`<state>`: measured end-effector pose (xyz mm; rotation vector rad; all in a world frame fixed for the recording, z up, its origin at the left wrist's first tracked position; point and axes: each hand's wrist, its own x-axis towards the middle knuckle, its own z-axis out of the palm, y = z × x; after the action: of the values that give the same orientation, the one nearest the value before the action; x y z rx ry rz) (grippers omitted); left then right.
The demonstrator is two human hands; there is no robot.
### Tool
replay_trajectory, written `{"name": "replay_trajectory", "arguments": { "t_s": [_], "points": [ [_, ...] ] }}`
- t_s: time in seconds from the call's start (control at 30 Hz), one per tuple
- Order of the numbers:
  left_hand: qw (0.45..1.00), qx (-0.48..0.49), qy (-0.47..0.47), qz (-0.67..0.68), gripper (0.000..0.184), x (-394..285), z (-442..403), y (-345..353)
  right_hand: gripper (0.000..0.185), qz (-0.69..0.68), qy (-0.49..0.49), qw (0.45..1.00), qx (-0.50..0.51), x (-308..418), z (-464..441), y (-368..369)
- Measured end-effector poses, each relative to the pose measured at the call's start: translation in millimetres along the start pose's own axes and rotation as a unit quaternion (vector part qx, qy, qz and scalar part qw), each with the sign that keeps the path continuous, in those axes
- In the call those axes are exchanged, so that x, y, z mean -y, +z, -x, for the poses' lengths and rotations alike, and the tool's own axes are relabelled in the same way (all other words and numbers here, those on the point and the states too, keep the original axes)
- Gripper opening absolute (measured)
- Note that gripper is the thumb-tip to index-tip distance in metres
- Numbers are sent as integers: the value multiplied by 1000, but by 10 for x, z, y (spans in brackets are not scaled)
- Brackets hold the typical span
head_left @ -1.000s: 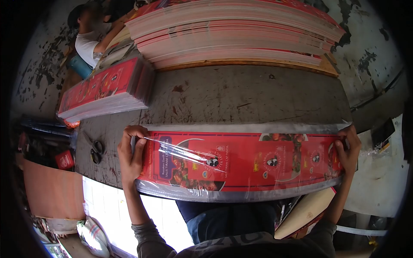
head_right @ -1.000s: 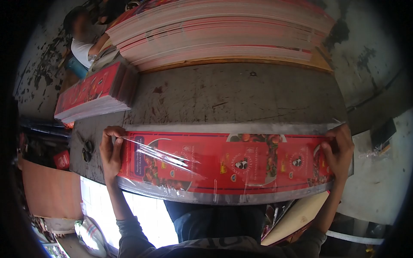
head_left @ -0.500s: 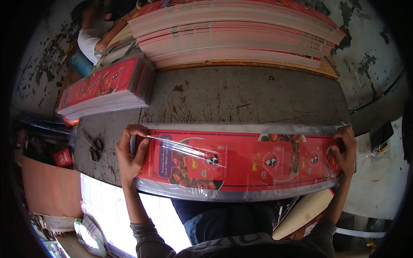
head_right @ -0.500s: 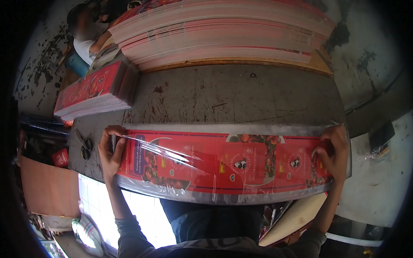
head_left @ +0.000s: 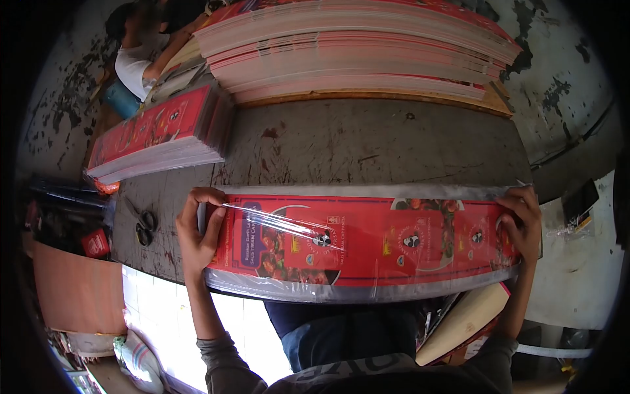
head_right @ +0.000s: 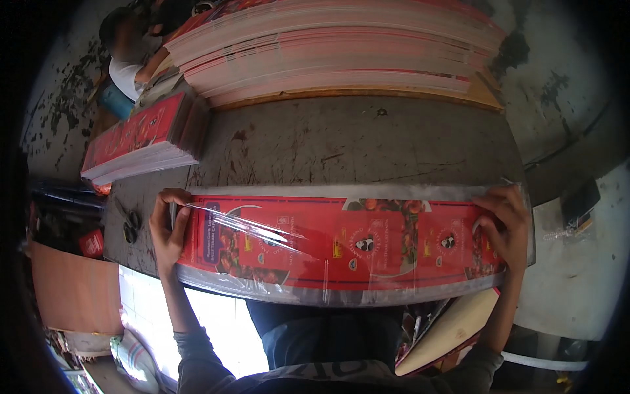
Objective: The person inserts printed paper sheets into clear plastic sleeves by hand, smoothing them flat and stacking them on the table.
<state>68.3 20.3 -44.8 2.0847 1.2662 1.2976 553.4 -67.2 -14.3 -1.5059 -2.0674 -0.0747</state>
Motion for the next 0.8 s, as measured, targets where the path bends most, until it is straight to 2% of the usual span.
{"name": "replay_trajectory", "arguments": {
  "t_s": [0.27, 0.33, 0.53, 0.63, 0.77, 0.8],
  "points": [
    [1000, 5, -16, -15, 8, -19, -6, 10, 32, -45, 2, 998, 36, -42, 9, -5],
    [1000, 3, -22, -18, 8, -27, -5, 11, 32, -22, -38, 999, 13, -79, 40, -1],
    [999, 7, -30, -32, 8, -18, -1, 2, 44, 11, -11, 996, -92, -135, 138, 82],
    [999, 6, -27, -30, 7, -6, 1, 6, 49, 27, -12, 998, -51, -63, 32, 57],
    [999, 2, -30, -33, 6, -38, 0, 11, 52, 18, -1, 998, -54, -43, 14, 83],
    [999, 2, -30, -34, 6, -36, 2, 8, 53, 18, 27, 999, -36, -43, 30, 79]
  ]
}}
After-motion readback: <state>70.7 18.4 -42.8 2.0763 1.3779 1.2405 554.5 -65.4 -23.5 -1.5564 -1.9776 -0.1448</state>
